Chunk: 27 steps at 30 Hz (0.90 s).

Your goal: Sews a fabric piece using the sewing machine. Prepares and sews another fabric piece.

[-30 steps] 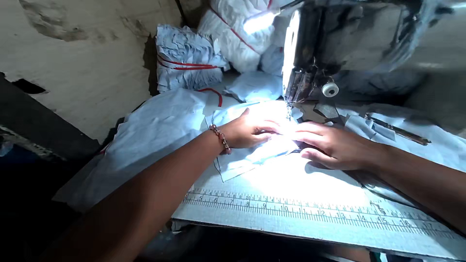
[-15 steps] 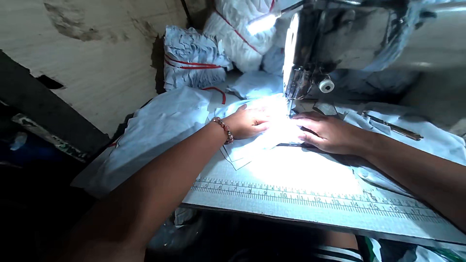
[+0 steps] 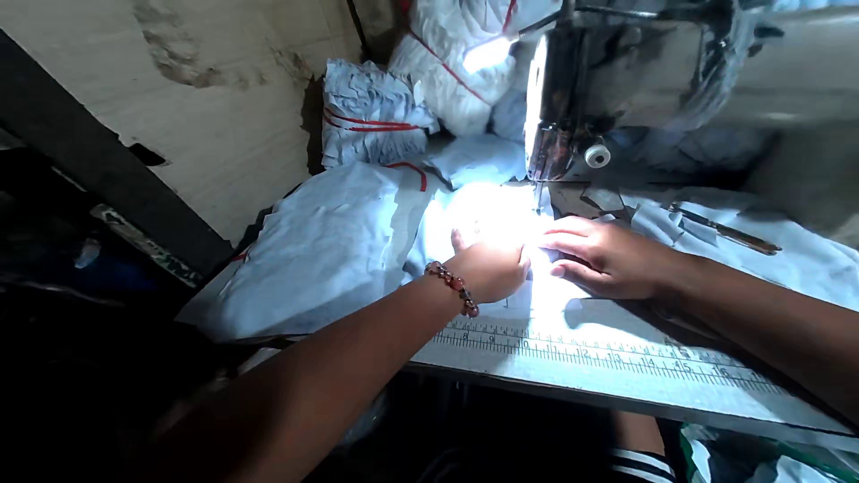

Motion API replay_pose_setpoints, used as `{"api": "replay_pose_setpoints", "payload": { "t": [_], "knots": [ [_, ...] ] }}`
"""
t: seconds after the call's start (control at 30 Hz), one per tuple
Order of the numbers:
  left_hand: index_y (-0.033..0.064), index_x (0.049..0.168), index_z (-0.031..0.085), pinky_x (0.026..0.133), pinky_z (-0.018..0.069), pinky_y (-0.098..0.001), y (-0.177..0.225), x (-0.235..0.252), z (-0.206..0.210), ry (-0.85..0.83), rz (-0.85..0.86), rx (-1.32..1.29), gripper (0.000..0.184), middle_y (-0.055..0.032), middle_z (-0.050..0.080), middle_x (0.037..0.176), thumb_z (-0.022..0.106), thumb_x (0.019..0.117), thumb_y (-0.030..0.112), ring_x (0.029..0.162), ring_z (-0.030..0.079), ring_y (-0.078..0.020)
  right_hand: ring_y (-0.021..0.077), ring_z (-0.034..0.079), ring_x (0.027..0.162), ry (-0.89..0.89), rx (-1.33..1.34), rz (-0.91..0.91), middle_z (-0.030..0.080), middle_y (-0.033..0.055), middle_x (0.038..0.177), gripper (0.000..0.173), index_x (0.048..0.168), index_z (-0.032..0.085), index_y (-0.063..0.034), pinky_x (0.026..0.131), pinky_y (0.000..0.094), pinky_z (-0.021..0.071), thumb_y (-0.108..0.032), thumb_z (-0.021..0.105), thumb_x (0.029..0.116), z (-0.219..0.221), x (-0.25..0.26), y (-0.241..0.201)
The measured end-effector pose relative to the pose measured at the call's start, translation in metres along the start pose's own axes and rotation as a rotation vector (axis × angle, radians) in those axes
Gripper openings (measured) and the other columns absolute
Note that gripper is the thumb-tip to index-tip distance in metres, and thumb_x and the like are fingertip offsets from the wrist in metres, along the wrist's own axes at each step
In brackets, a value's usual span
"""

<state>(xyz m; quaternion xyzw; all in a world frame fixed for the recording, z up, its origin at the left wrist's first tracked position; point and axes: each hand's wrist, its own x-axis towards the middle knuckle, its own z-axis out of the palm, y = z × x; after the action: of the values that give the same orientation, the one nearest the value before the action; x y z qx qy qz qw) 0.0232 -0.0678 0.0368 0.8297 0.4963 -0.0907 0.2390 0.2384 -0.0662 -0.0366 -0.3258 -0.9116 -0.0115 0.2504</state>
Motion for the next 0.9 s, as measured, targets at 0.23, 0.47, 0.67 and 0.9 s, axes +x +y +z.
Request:
{"api": "replay_pose_setpoints", "payload": {
  "t": [0.23,0.47,0.67,0.9],
  "knots": [
    [0.0001,0.136,0.058,0.114,0.0129,-0.0751,0.000,0.032,-0.001,-0.002,0.044,0.213,0.047,-0.0250,0.059,0.135,0.034,0.1125,0.033,0.141,0.041,-0.0451,0.0260,0.067,0.114,-0.054,-0.039,0.149,0.069,0.0125,0.123,0.043,0.113,0.074,-0.0029,0.096,0.0449,0.0548,-0.036,0.049,0.1013,0.000,0.000,0.009],
    [-0.0033,0.093,0.067,0.072,0.0481,-0.0495,-0.027,0.078,-0.072,0.297,0.099,-0.001,0.027,-0.0178,0.063,0.084,0.057,0.1044,0.019,0.078,0.061,-0.0292,0.0269,0.063,0.123,-0.133,0.004,0.317,0.064,0.0122,0.135,0.048,0.124,0.071,-0.0047,0.102,0.0490,0.0506,-0.043,0.056,0.0984,-0.004,0.004,0.007],
    [-0.0136,0.131,0.056,0.107,0.0424,-0.0625,-0.063,0.168,-0.094,0.409,-0.343,0.017,0.070,-0.0342,0.055,0.137,0.072,0.0939,0.043,0.131,0.053,-0.0461,0.0281,0.058,0.129,-0.228,0.026,0.494,0.056,0.0108,0.147,0.057,0.146,0.055,-0.0085,0.103,0.0519,0.0485,-0.043,0.053,0.1007,-0.012,0.008,-0.003],
    [-0.0122,0.128,0.057,0.100,0.0457,-0.0612,-0.078,0.143,-0.108,0.497,-0.318,-0.381,0.049,-0.0319,0.058,0.130,0.069,0.0964,0.023,0.122,0.057,-0.0429,0.0288,0.054,0.135,-0.241,-0.014,0.417,0.058,0.0128,0.144,0.046,0.139,0.061,-0.0058,0.111,0.0499,0.0424,-0.033,0.047,0.1056,-0.016,0.006,0.000]
  ]
}}
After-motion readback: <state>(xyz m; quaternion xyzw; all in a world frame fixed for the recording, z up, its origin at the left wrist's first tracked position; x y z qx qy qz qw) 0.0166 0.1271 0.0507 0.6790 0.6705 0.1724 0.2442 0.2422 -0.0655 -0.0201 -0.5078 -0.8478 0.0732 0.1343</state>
